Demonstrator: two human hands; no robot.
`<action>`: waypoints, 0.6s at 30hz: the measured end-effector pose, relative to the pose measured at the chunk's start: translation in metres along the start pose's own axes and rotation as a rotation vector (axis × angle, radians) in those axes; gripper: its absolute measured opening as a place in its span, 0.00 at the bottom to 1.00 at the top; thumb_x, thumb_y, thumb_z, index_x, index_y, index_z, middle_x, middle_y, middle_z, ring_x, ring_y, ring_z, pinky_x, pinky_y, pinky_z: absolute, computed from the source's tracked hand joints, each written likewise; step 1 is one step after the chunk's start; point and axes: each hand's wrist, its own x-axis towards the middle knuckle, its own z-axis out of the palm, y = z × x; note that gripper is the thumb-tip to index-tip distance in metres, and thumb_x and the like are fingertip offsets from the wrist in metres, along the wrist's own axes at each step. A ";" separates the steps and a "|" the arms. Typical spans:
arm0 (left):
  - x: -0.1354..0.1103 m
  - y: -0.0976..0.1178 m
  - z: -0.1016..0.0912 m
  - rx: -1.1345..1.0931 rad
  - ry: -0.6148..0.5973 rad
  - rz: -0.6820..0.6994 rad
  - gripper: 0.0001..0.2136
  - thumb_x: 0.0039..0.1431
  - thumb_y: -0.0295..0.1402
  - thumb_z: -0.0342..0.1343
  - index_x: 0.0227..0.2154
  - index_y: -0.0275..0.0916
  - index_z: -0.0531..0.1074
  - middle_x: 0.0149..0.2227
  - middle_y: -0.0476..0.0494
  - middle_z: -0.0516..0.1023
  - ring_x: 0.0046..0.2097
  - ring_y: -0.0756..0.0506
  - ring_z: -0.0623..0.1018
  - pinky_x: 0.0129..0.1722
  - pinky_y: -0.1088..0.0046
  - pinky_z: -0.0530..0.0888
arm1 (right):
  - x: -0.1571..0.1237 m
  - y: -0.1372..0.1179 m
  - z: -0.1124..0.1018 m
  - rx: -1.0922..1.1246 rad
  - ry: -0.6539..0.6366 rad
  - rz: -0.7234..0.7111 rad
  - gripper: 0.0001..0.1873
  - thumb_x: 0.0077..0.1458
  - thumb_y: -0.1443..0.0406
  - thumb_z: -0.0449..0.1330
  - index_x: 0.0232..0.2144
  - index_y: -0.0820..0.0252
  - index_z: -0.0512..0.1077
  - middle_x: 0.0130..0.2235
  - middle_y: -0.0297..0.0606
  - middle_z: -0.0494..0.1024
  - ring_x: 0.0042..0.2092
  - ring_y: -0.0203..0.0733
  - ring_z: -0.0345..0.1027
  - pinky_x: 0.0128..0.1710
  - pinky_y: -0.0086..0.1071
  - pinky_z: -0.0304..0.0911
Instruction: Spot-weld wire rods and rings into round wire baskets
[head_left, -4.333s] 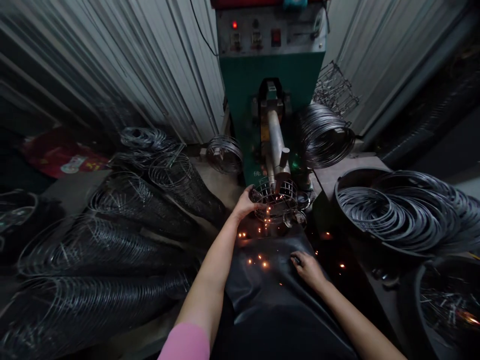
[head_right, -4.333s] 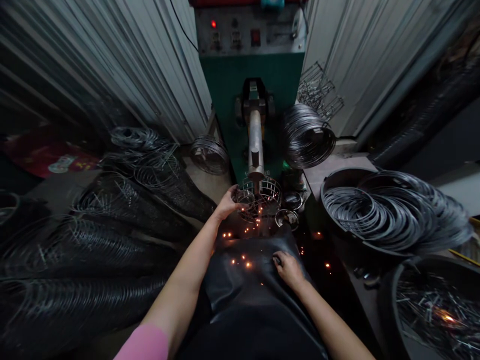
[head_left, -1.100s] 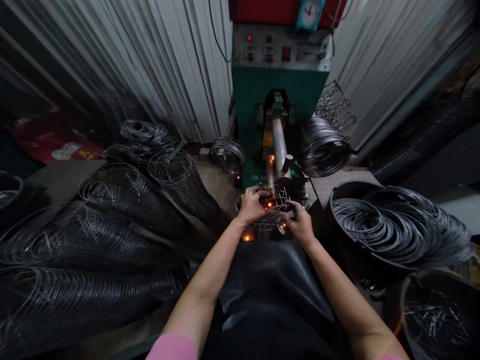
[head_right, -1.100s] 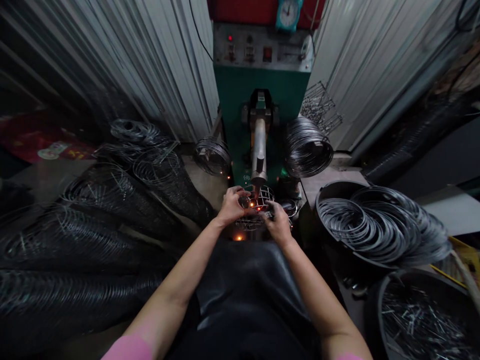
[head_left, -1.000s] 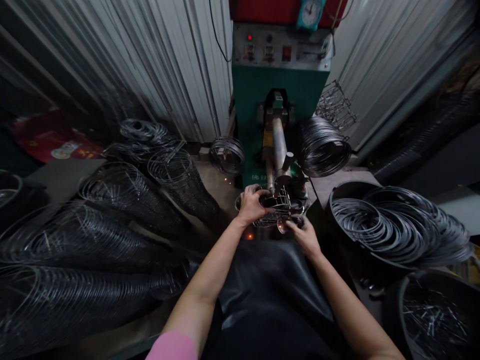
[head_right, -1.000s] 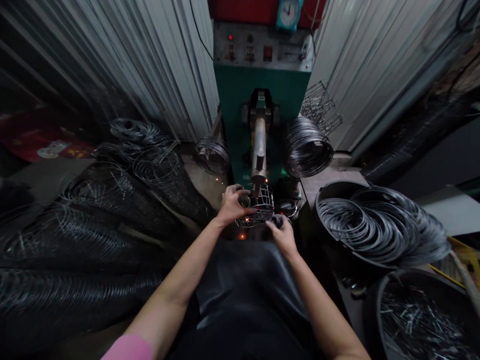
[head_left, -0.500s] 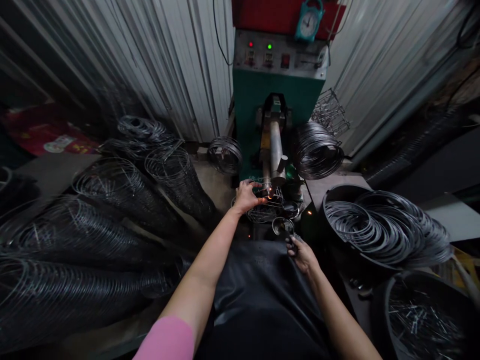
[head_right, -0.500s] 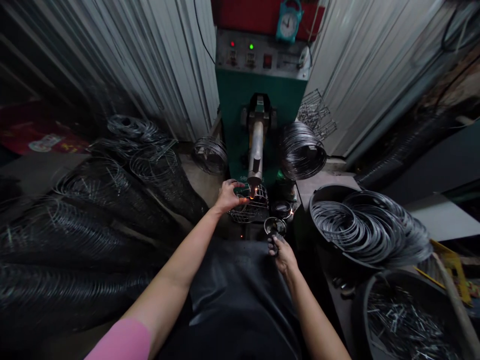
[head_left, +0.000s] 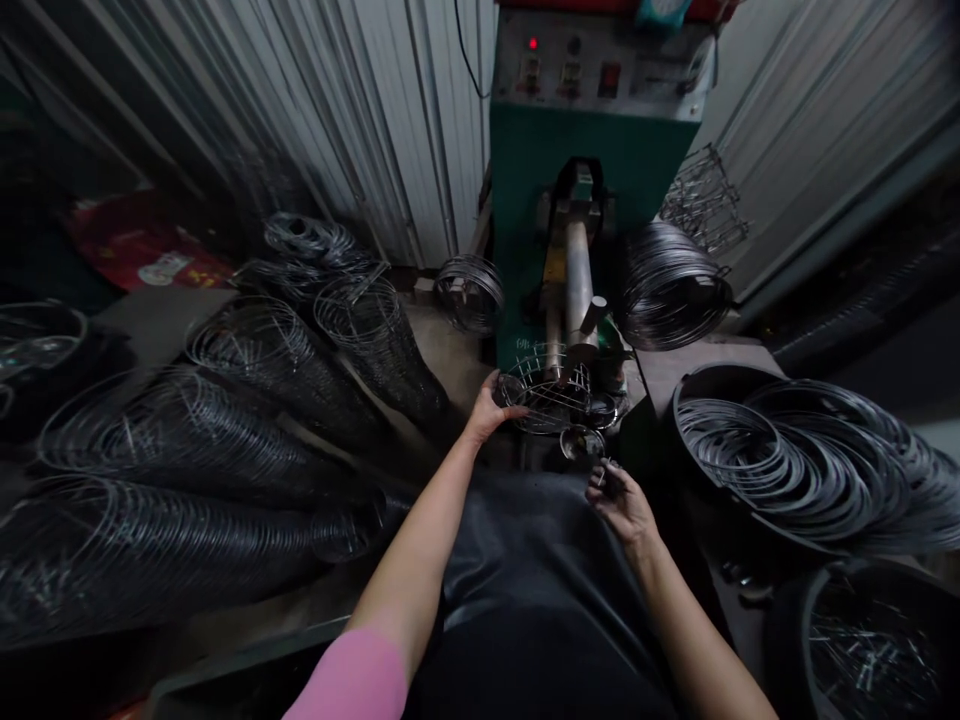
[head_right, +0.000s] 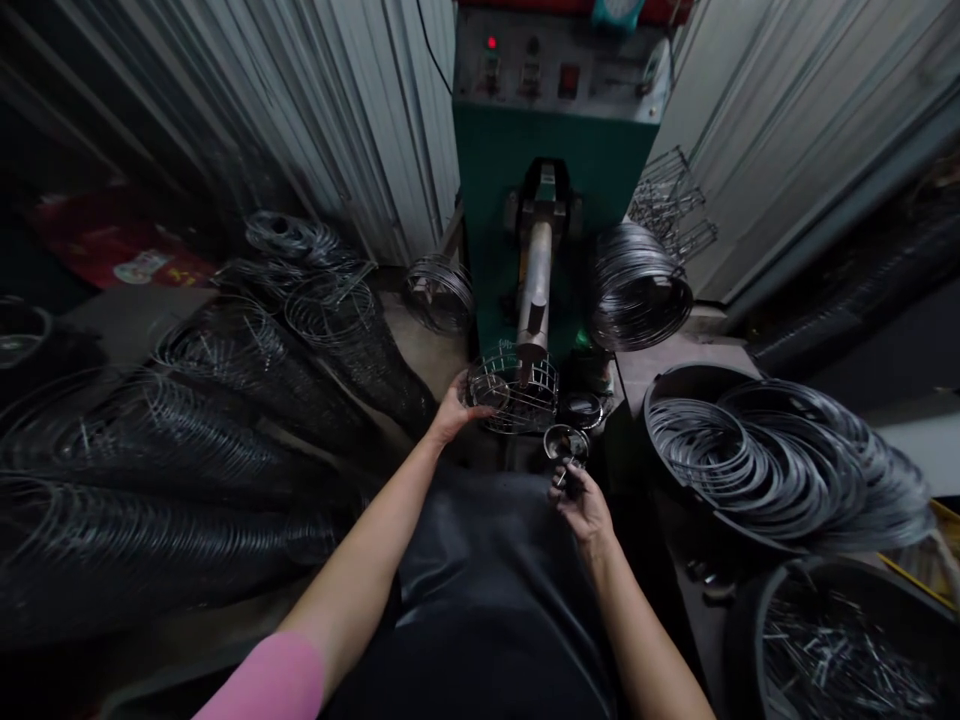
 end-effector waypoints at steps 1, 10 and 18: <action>0.000 -0.002 0.001 -0.035 0.000 -0.015 0.47 0.33 0.40 0.69 0.57 0.33 0.52 0.50 0.35 0.68 0.51 0.41 0.70 0.51 0.61 0.67 | 0.001 0.004 0.000 -0.023 0.037 -0.054 0.10 0.39 0.61 0.64 0.26 0.57 0.68 0.21 0.28 0.68 0.18 0.29 0.57 0.15 0.25 0.55; -0.043 0.007 -0.018 -0.145 -0.076 0.029 0.46 0.33 0.44 0.68 0.56 0.37 0.51 0.56 0.34 0.61 0.55 0.39 0.67 0.52 0.62 0.67 | -0.013 0.035 -0.040 -0.977 0.032 -0.509 0.09 0.43 0.58 0.60 0.26 0.56 0.75 0.31 0.40 0.79 0.36 0.47 0.72 0.38 0.40 0.66; -0.072 0.080 -0.010 0.624 -0.100 0.247 0.45 0.28 0.37 0.69 0.54 0.40 0.57 0.53 0.37 0.60 0.55 0.35 0.61 0.55 0.57 0.60 | -0.033 -0.054 0.040 -1.230 -0.296 -0.503 0.10 0.42 0.63 0.61 0.32 0.56 0.74 0.29 0.34 0.77 0.32 0.41 0.70 0.31 0.31 0.63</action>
